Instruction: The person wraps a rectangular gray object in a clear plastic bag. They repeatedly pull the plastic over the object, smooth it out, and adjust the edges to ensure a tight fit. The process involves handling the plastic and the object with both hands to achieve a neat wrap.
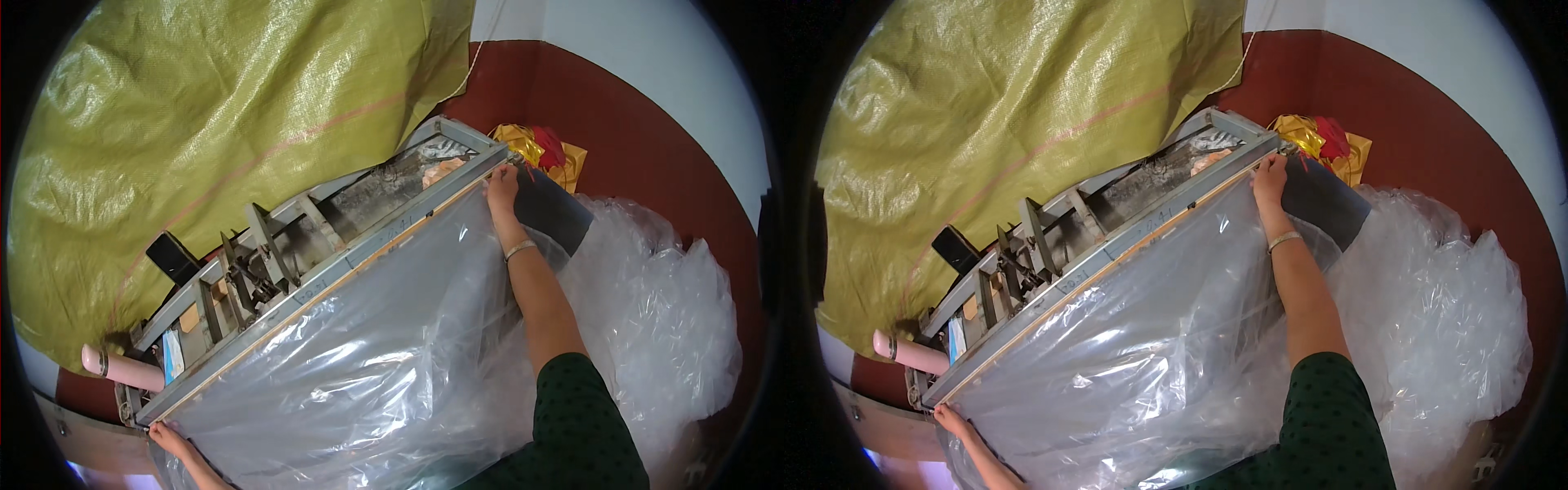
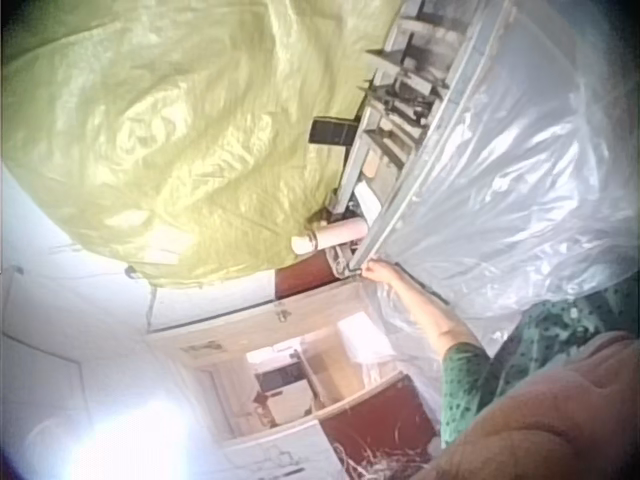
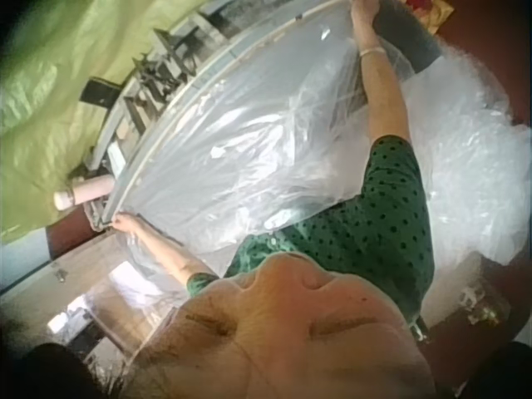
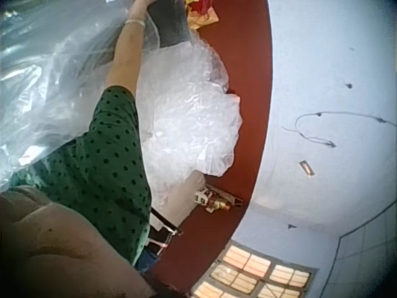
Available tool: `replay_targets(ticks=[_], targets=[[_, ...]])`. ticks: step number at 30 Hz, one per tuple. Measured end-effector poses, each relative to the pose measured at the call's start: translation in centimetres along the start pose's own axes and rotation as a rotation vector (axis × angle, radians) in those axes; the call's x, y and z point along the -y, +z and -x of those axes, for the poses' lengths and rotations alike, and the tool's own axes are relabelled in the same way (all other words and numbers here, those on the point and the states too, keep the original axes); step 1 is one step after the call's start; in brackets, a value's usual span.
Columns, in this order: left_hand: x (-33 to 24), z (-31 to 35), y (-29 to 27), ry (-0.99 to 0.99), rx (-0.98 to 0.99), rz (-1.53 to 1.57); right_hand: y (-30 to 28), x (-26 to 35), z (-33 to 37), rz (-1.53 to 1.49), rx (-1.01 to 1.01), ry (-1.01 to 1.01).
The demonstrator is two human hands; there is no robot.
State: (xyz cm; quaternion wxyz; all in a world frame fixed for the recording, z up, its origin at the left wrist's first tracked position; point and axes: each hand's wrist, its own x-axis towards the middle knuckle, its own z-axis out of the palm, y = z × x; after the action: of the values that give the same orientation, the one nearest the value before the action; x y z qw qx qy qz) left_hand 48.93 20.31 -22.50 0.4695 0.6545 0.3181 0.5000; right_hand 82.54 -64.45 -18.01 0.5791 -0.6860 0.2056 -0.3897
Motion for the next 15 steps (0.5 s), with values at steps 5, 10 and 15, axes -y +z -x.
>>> replay_targets(ticks=[5, 10, 15], targets=[[-0.9, 0.1, 0.7, 0.001, 0.007, 0.021, -0.1, -1.0, -0.6, -0.017, 0.008, -0.018], [-3.2, 0.7, -0.4, -0.062, 0.334, 0.101, -1.6, 0.5, -0.4, -0.020, 0.316, 0.048], [-9.7, 4.9, -4.4, 0.182, 0.554, 0.055, -7.1, 5.0, 1.7, -0.122, 0.565, -0.283]])
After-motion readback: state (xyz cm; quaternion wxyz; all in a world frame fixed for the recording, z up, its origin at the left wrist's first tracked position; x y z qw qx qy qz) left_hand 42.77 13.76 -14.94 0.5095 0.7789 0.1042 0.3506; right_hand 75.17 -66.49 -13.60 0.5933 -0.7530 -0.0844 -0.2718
